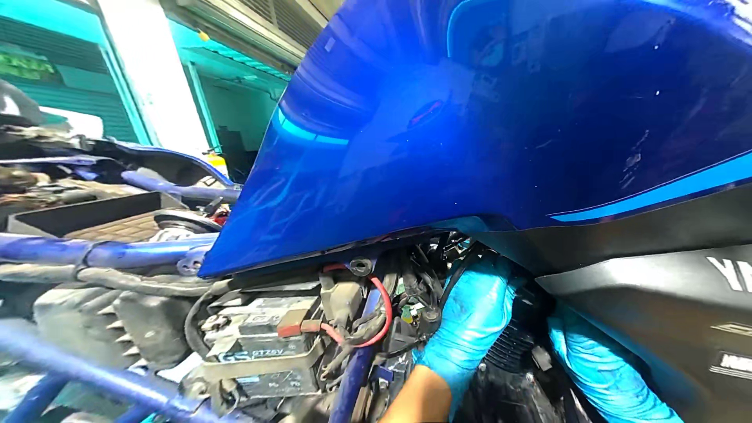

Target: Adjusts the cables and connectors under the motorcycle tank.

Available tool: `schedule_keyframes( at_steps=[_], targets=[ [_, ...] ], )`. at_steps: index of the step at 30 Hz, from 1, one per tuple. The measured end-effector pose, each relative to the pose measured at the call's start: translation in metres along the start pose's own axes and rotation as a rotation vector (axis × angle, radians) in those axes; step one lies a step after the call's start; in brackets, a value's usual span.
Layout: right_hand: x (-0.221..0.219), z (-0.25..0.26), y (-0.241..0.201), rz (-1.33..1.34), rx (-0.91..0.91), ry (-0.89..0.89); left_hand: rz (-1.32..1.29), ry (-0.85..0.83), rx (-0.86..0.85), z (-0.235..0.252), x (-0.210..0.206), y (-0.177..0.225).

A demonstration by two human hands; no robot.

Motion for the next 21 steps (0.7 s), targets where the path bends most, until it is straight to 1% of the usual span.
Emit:
schedule_keyframes(
  at_steps=[1, 2, 3, 4, 5, 6, 7, 8, 9, 11, 13, 14, 15, 16, 17, 19, 21],
  targets=[
    [0.002, 0.003, -0.002, 0.001, 0.037, -0.017, -0.009, -0.003, -0.002, 0.0, 0.0, 0.002],
    [0.005, 0.007, -0.005, -0.011, 0.069, -0.043, -0.028, -0.051, 0.016, 0.001, 0.003, 0.006],
    [0.008, 0.01, -0.009, -0.017, 0.082, -0.082, -0.028, -0.144, 0.053, 0.003, 0.006, 0.01],
    [0.011, 0.012, -0.01, 0.021, 0.05, -0.168, -0.03, -0.276, 0.114, 0.005, 0.008, 0.013],
    [0.011, 0.011, -0.008, 0.095, -0.013, -0.279, -0.053, -0.369, 0.16, 0.007, 0.009, 0.013],
    [0.011, 0.01, -0.005, 0.151, -0.077, -0.375, -0.087, -0.333, 0.149, 0.006, 0.005, 0.011],
    [0.01, 0.011, -0.004, 0.152, -0.104, -0.443, -0.119, -0.187, 0.088, 0.002, -0.002, 0.007],
    [0.008, 0.011, -0.002, 0.124, -0.091, -0.444, -0.147, -0.086, 0.056, 0.0, -0.007, 0.004],
    [0.006, 0.011, -0.002, 0.086, -0.065, -0.408, -0.146, -0.033, 0.034, -0.001, -0.009, 0.003],
    [0.005, 0.018, -0.006, 0.031, -0.012, -0.336, -0.097, -0.054, 0.012, 0.003, -0.006, 0.002],
    [0.003, 0.022, -0.009, 0.003, -0.003, -0.328, -0.075, -0.191, 0.073, 0.01, 0.002, 0.004],
    [0.002, 0.024, -0.01, 0.008, 0.008, -0.312, -0.073, -0.326, 0.144, 0.015, 0.007, 0.006],
    [0.0, 0.025, -0.01, 0.035, 0.005, -0.3, -0.087, -0.503, 0.25, 0.021, 0.013, 0.008],
    [-0.002, 0.027, -0.011, 0.076, -0.009, -0.288, -0.1, -0.623, 0.34, 0.027, 0.018, 0.01],
    [-0.004, 0.028, -0.012, 0.122, -0.03, -0.289, -0.104, -0.669, 0.402, 0.031, 0.02, 0.01],
    [-0.007, 0.028, -0.01, 0.178, -0.039, -0.281, -0.101, -0.686, 0.475, 0.033, 0.022, 0.011],
    [-0.012, 0.026, -0.007, 0.21, -0.011, -0.233, -0.075, -0.618, 0.471, 0.03, 0.021, 0.01]
  ],
)
Point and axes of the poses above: each hand's wrist, its own z-axis towards the middle knuckle, its own x-axis out of the back of the hand, y = z × x, the point moved 3 cm from there along z, towards the middle knuckle, and after that the axes turned 14 degrees about y, right-handed, at the moved point
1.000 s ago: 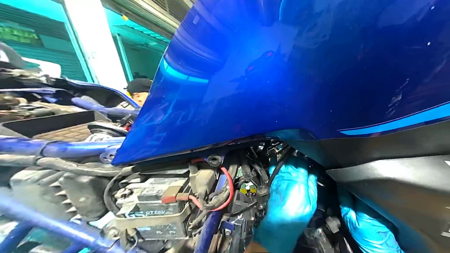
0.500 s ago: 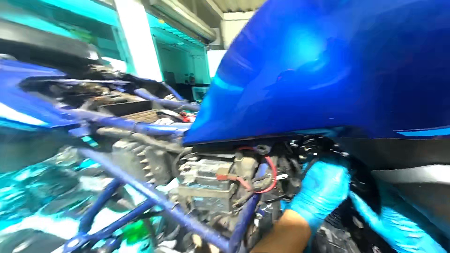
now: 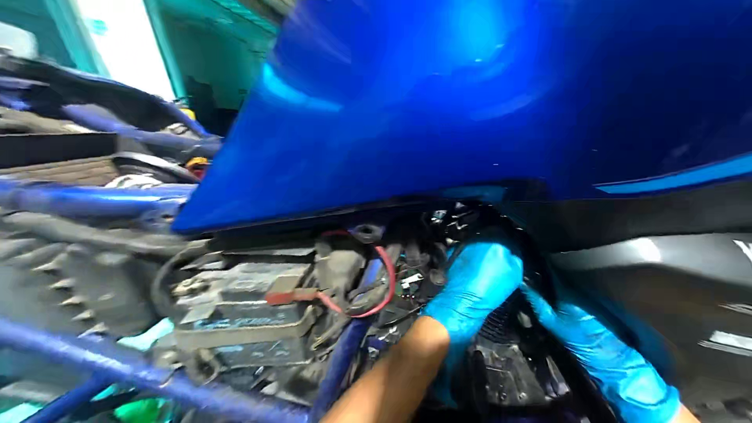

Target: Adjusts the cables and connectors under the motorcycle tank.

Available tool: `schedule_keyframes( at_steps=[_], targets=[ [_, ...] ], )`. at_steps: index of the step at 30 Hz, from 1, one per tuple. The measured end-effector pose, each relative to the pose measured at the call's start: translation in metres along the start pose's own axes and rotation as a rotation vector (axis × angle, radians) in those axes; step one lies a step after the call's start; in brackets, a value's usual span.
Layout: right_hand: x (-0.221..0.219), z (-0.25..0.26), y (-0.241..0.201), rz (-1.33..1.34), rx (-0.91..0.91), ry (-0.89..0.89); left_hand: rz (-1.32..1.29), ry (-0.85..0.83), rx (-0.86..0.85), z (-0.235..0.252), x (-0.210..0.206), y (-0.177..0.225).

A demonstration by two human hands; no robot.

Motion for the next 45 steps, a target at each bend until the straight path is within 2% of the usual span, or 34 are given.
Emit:
schedule_keyframes(
  at_steps=[1, 5, 11, 16, 18, 22, 25, 29, 33, 39, 41, 43, 45],
  targets=[
    [-0.002, -0.001, 0.002, 0.002, 0.013, 0.017, 0.023, 0.047, -0.011, -0.001, -0.002, -0.002],
    [-0.005, -0.003, 0.005, -0.001, 0.057, 0.095, 0.025, -0.045, 0.17, 0.007, 0.002, -0.002],
    [-0.005, 0.0, 0.002, -0.009, 0.08, 0.175, -0.111, 0.081, 0.146, 0.012, -0.001, -0.011],
    [-0.008, -0.003, 0.002, 0.002, 0.089, 0.184, -0.259, 0.357, -0.016, 0.005, -0.014, -0.021],
    [-0.008, -0.002, 0.002, 0.017, 0.089, 0.198, -0.21, 0.304, 0.069, 0.007, -0.009, -0.016],
    [-0.003, -0.002, 0.001, 0.012, 0.062, 0.146, -0.081, 0.017, 0.119, 0.012, 0.008, -0.007],
    [-0.005, -0.005, 0.003, -0.001, 0.059, 0.155, -0.057, 0.007, 0.114, 0.005, 0.007, -0.012],
    [-0.004, -0.008, 0.003, 0.04, 0.051, 0.132, 0.094, 0.164, -0.106, -0.005, -0.004, -0.016],
    [-0.005, -0.012, 0.009, 0.139, 0.031, 0.116, 0.12, 0.336, -0.202, -0.02, -0.01, -0.009],
    [0.005, -0.02, 0.002, 0.063, 0.233, 0.194, 0.033, 0.589, -0.442, -0.082, -0.009, -0.031],
    [0.003, -0.021, 0.001, 0.014, 0.235, 0.224, -0.122, 0.565, -0.298, -0.092, -0.01, -0.038],
    [0.003, -0.024, 0.002, -0.02, 0.245, 0.204, -0.442, 0.273, 0.072, -0.099, -0.014, -0.039],
    [0.01, -0.026, 0.0, 0.027, 0.288, 0.146, -0.805, 0.026, 0.355, -0.098, -0.025, -0.034]
  ],
)
Point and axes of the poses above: each hand's wrist, its own z-axis towards the middle knuckle, its own x-axis out of the back of the hand, y = z × x, the point moved 3 cm from there along z, towards the middle knuckle, and after that the axes turned 14 degrees about y, right-handed, at the moved point
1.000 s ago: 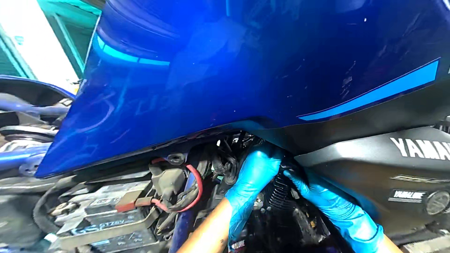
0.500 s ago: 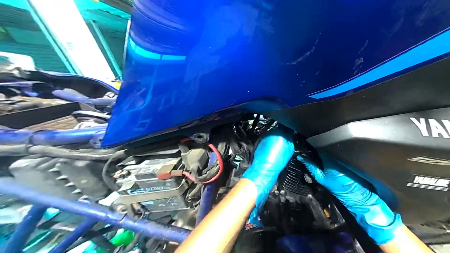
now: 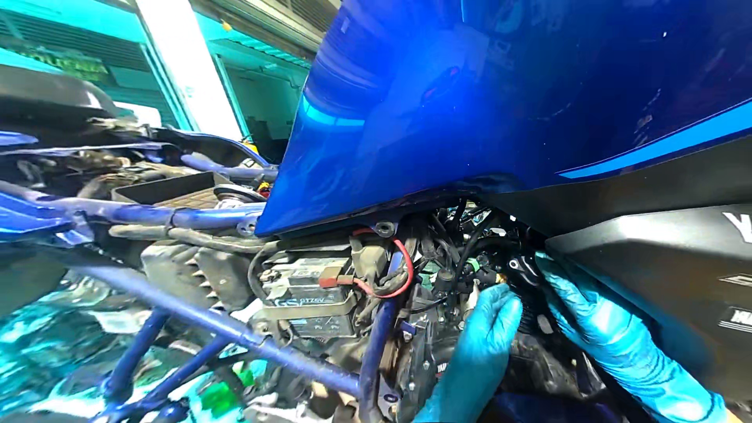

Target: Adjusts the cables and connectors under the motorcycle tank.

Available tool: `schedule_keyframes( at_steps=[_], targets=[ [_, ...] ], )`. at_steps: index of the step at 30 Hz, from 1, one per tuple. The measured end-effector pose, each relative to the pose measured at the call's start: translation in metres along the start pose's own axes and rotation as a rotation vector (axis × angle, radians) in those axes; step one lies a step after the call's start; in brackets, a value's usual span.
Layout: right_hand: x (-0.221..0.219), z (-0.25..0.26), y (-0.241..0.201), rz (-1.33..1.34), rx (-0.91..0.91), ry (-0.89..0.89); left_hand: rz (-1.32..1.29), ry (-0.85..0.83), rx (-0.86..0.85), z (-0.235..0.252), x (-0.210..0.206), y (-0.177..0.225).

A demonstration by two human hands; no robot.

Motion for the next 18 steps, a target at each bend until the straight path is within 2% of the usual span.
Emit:
schedule_keyframes(
  at_steps=[2, 4, 9, 10, 13, 14, 15, 18],
  targets=[
    [0.014, 0.003, -0.005, 0.107, 0.073, -0.034, -0.232, -0.035, 0.158, 0.006, -0.013, -0.004],
    [0.027, 0.006, -0.008, 0.257, 0.099, -0.061, -0.382, -0.047, 0.188, 0.013, -0.024, -0.005],
    [0.043, 0.005, -0.001, 0.507, 0.085, -0.158, -0.493, -0.021, 0.269, 0.03, -0.026, -0.013],
    [0.045, 0.006, 0.0, 0.601, 0.03, -0.182, -0.481, -0.014, 0.245, 0.031, -0.023, -0.016],
    [0.059, 0.021, -0.001, 0.934, -0.348, -0.267, -0.467, 0.046, 0.138, 0.027, -0.013, -0.018],
    [0.066, 0.031, -0.005, 0.977, -0.418, -0.282, -0.484, 0.083, 0.109, 0.023, -0.008, -0.02],
    [0.072, 0.038, -0.008, 0.944, -0.403, -0.283, -0.506, 0.13, 0.091, 0.018, -0.003, -0.023],
    [0.073, 0.045, -0.023, 0.587, -0.201, -0.256, -0.551, 0.246, 0.074, 0.003, 0.015, -0.035]
  ],
)
Point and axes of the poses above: each hand's wrist, its own z-axis towards the middle knuckle, its own x-axis out of the back of the hand, y = z × x, the point moved 3 cm from there along z, towards the middle knuckle, and after that the axes turned 14 degrees about y, right-handed, at the moved point
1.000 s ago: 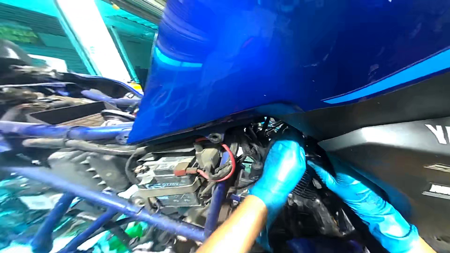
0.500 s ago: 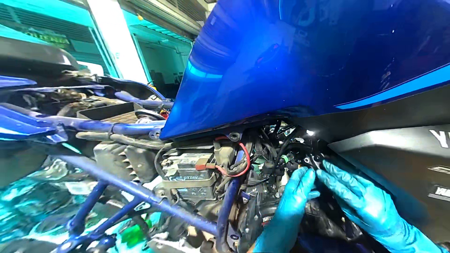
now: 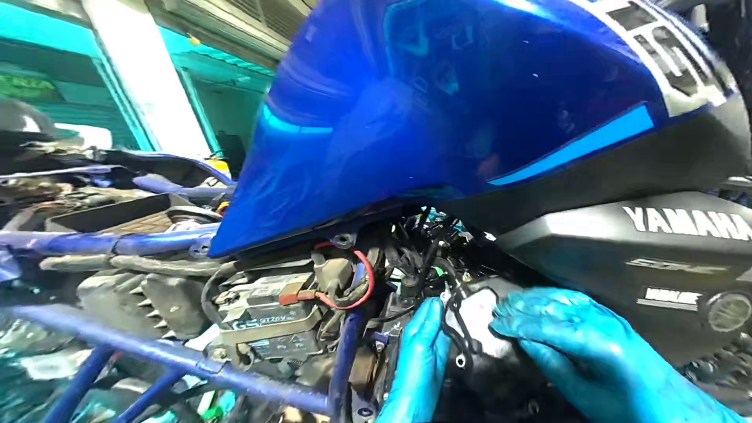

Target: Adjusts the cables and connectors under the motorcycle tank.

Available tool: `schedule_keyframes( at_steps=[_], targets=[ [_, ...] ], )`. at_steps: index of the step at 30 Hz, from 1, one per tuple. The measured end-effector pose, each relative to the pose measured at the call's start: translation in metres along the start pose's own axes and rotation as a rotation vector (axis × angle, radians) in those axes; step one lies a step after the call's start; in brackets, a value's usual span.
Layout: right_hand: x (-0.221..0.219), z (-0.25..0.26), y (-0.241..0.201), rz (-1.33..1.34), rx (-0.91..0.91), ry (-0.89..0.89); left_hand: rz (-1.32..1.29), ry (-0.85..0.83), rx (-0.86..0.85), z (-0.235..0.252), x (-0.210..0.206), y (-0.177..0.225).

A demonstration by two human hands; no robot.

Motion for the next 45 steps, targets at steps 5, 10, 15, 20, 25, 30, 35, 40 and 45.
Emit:
schedule_keyframes(
  at_steps=[5, 10, 15, 20, 25, 30, 35, 40, 45],
  targets=[
    [-0.025, 0.027, -0.005, -0.279, -0.43, -0.483, 0.24, 0.021, 0.044, -0.011, 0.007, -0.004],
    [-0.07, 0.066, 0.001, -0.261, -0.464, -0.553, 0.519, 0.155, -0.299, -0.032, 0.024, 0.018],
    [-0.115, 0.103, 0.013, -0.335, -0.674, -0.636, 0.54, 0.248, -0.479, -0.012, 0.035, 0.04],
    [-0.124, 0.098, 0.037, 0.013, -1.026, -0.4, 0.092, 0.077, -0.211, 0.025, 0.023, 0.025],
    [-0.116, 0.098, 0.036, 0.122, -1.171, -0.263, -0.138, -0.005, -0.091, 0.041, 0.016, 0.014],
    [-0.116, 0.091, 0.041, 0.146, -1.152, -0.126, -0.094, -0.055, -0.06, 0.054, 0.018, 0.013],
    [-0.122, 0.095, 0.045, -0.208, -0.885, -0.248, -0.171, -0.131, -0.096, 0.066, 0.028, 0.016],
    [-0.128, 0.094, 0.051, -0.096, -0.84, -0.188, -0.224, -0.14, -0.153, 0.069, 0.032, 0.01],
    [-0.121, 0.09, 0.048, 0.293, -1.178, 0.01, -0.177, 0.04, -0.097, 0.046, 0.014, 0.018]
  ],
)
Point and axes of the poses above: each hand's wrist, its own z-axis towards the middle knuckle, its own x-axis out of the back of the hand, y = z × x, the point moved 3 cm from there along z, towards the middle knuckle, and after that the axes turned 14 degrees about y, right-handed, at the moved point
